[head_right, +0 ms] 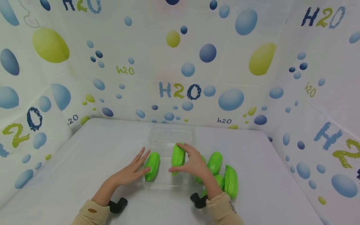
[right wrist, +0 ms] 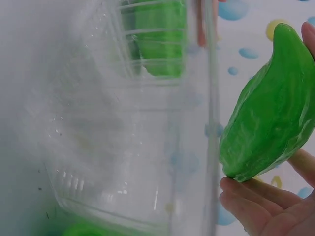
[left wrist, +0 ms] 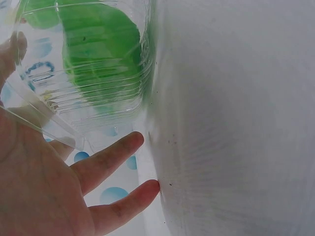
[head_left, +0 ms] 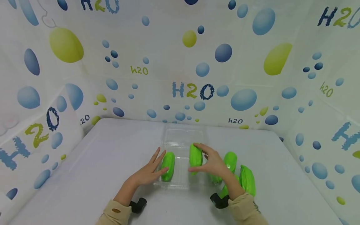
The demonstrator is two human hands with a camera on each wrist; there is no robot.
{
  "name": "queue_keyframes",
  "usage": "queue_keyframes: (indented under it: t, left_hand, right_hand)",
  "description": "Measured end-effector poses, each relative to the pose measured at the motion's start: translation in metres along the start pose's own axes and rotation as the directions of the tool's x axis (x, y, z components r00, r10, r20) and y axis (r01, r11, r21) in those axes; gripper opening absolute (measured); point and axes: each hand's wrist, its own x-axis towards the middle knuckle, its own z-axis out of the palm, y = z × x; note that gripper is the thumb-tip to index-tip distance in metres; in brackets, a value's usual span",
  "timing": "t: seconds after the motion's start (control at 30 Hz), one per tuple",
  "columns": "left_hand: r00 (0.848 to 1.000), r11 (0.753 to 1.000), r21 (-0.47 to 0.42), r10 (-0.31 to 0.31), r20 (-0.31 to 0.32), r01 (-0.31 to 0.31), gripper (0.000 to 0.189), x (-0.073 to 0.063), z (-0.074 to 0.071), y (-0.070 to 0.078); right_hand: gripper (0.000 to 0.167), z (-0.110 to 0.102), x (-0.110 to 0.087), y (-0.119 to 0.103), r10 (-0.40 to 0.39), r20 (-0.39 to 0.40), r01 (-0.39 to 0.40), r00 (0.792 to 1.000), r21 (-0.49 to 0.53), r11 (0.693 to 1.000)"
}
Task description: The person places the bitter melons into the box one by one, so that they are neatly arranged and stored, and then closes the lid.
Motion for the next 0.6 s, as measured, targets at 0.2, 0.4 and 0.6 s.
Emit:
queue_keyframes:
  t: [0.2, 0.4, 0.6]
  left_hand:
    - [1.000, 1.000, -0.005, -0.008, -0.001, 0.008, 0.074, 0.000, 0.000, -0.001]
    - [1.000, 1.000, -0.007, -0.006, 0.005, 0.006, 0.074, 0.001, 0.000, -0.003]
    - [1.000, 1.000, -0.001, -0.006, 0.004, 0.006, 0.074, 0.001, 0.001, -0.004]
  right_hand:
    - [0.091, 0.010, 0.003, 0.001, -0.005, 0.000, 0.005, 1.000, 0.000, 1.000]
    - [0.091, 0.016, 0.005, 0.002, -0.006, 0.012, 0.006, 1.000, -0.011, 1.000]
    - [0.091, 0.022, 0.006, -0.001, -0.041, 0.028, 0.042, 0.999, -0.018, 0.999]
